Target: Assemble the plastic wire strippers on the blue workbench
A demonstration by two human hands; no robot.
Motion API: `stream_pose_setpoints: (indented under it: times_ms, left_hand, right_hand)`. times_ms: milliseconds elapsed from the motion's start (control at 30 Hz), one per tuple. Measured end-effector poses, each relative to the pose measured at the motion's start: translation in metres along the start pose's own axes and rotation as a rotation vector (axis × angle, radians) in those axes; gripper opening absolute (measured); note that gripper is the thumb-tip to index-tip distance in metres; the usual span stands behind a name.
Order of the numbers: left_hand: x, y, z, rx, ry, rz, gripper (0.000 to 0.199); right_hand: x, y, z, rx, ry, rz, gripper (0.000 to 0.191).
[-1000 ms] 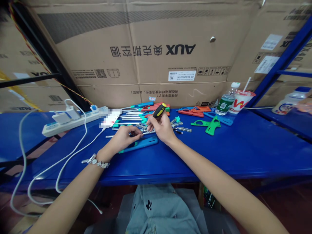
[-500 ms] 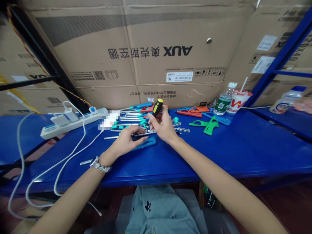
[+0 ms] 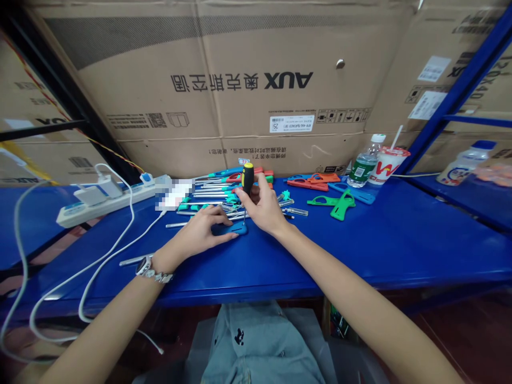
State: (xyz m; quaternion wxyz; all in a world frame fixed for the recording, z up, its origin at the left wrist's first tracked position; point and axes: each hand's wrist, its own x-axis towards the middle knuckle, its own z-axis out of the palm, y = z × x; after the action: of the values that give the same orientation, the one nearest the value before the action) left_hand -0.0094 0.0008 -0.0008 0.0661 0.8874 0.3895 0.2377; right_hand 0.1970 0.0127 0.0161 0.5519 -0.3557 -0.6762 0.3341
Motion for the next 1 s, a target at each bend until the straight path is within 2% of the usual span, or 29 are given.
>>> stream_pose_setpoints:
  times_ms: [333, 600, 1000]
  left_hand:
    - [-0.0013, 0.0042, -0.0022, 0.006, -0.011, -0.035, 0.031]
    - [-0.0013, 0.0045, -0.002, 0.009, -0.005, -0.025, 0.031]
    - [-0.0016, 0.0032, -0.0014, 0.01, -0.002, -0.031, 0.031]
  right_hand:
    - [0.001, 0.0093, 0.0065, -0.005, -0.045, -0.034, 0.033]
    - [0.0005, 0.0095, 0.0049, -0.03, -0.049, -0.015, 0.032]
    - [-0.002, 0.0069, 0.0051, -0.063, -0.052, -0.084, 0.029]
